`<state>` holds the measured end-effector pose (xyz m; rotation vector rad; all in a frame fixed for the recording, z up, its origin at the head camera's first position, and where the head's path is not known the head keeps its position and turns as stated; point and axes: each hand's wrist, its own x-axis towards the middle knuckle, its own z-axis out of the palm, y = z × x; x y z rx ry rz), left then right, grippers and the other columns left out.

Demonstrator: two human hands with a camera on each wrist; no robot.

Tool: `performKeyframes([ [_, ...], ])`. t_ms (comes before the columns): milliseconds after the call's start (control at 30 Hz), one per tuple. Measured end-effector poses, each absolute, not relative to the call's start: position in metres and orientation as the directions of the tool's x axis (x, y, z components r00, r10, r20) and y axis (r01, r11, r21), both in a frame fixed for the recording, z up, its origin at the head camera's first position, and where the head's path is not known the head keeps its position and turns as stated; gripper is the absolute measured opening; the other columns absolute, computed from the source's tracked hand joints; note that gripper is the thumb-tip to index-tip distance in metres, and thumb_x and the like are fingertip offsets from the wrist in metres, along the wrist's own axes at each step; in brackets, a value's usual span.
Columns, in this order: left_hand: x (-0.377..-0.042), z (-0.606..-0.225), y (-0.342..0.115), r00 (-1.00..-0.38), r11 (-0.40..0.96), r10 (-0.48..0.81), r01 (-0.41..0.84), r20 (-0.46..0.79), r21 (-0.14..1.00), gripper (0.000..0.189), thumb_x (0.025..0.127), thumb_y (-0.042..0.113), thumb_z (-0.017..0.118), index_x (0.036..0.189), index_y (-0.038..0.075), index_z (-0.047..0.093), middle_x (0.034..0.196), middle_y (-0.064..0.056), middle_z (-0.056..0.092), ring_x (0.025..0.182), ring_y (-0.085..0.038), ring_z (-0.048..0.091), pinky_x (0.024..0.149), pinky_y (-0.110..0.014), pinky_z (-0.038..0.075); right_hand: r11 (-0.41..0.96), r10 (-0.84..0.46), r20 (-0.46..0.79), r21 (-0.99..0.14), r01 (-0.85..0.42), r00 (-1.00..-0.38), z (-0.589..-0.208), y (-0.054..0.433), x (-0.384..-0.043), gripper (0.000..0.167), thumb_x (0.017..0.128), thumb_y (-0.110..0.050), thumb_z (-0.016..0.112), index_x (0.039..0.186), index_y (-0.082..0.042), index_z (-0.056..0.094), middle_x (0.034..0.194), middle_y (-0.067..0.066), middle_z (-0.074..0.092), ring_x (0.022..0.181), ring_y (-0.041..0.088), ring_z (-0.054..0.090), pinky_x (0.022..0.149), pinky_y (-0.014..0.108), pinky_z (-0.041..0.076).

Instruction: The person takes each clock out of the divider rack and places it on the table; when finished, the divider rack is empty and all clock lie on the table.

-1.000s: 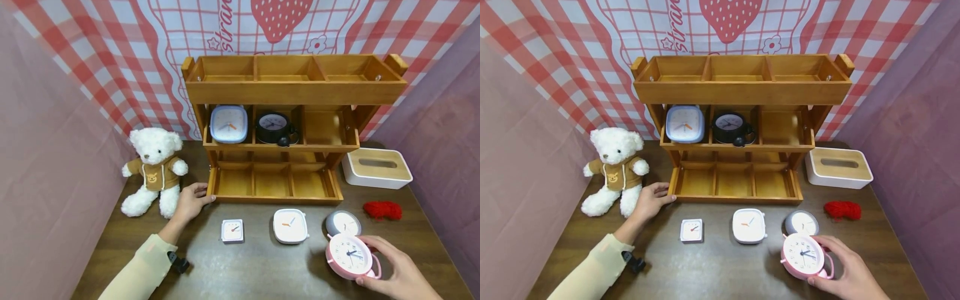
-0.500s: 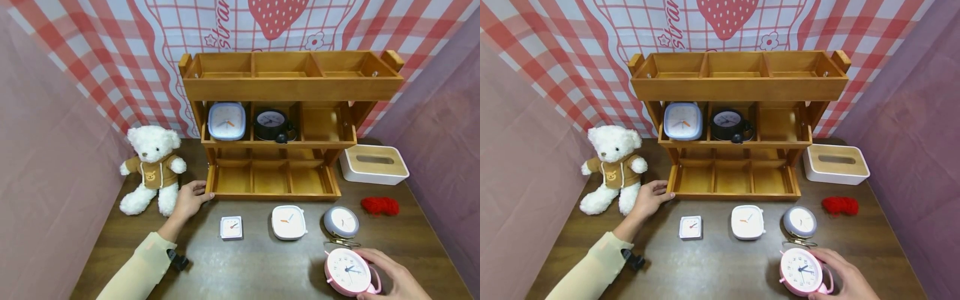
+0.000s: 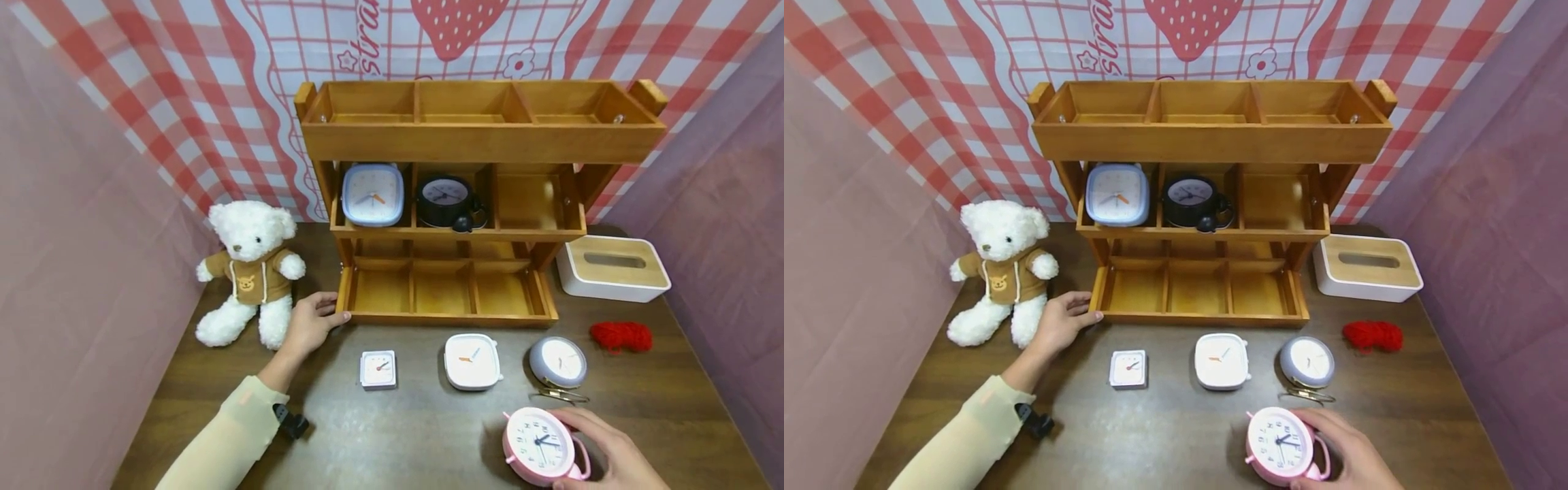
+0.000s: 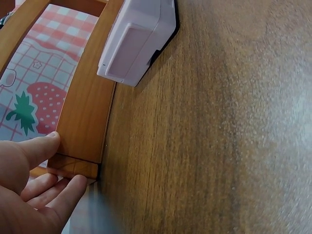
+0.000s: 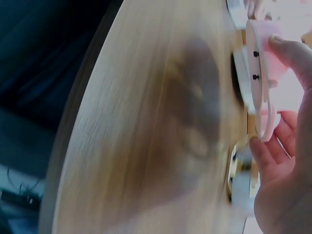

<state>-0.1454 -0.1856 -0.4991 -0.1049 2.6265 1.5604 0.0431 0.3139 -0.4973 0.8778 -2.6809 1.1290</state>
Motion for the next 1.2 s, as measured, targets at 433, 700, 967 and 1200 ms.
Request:
performKeyframes([
  [433,-0.149,-0.497,-0.183,-0.995,0.474,-0.003,-0.091,-0.102,0.876,0.054,0.087,0.014,0.083,0.133,-0.005,0.062,0.127,-0.026,0.068,0.118,-0.038,0.068,0.092,-0.046,0.059,0.450,-0.551,0.316,-0.667,-0.594,-0.773,-0.495,0.219,0.020,0.084,0.065,-0.042,0.098,0.137,-0.020,0.059,0.129,-0.008,0.063,0.112,0.008,0.060,0.098,0.016,0.043],
  [700,-0.151,-0.498,-0.184,-0.996,0.479,-0.005,-0.083,-0.092,0.874,0.053,0.087,0.011,0.083,0.132,-0.006,0.062,0.127,-0.027,0.068,0.117,-0.039,0.069,0.092,-0.045,0.060,0.430,-0.585,0.364,-0.618,-0.658,-0.725,-0.500,0.174,0.001,0.083,0.063,-0.048,0.097,0.132,-0.020,0.061,0.125,-0.012,0.063,0.110,0.006,0.062,0.095,0.022,0.050],
  [967,-0.150,-0.499,-0.184,-0.996,0.481,-0.002,-0.083,-0.094,0.873,0.052,0.086,0.012,0.083,0.131,-0.006,0.063,0.126,-0.027,0.068,0.117,-0.039,0.069,0.093,-0.045,0.059,0.457,-0.615,0.319,-0.602,-0.655,-0.722,-0.507,0.137,-0.005,0.082,0.062,-0.047,0.096,0.131,-0.019,0.062,0.123,-0.014,0.063,0.113,0.004,0.060,0.094,0.029,0.053],
  [1200,-0.150,-0.500,-0.186,-0.996,0.471,0.004,-0.073,-0.085,0.879,0.051,0.086,0.010,0.083,0.130,-0.007,0.063,0.126,-0.027,0.068,0.116,-0.039,0.069,0.092,-0.044,0.060,0.466,-0.618,0.317,-0.590,-0.660,-0.720,-0.511,0.118,-0.010,0.083,0.062,-0.046,0.097,0.132,-0.017,0.061,0.125,-0.011,0.063,0.117,0.006,0.059,0.099,0.031,0.053],
])
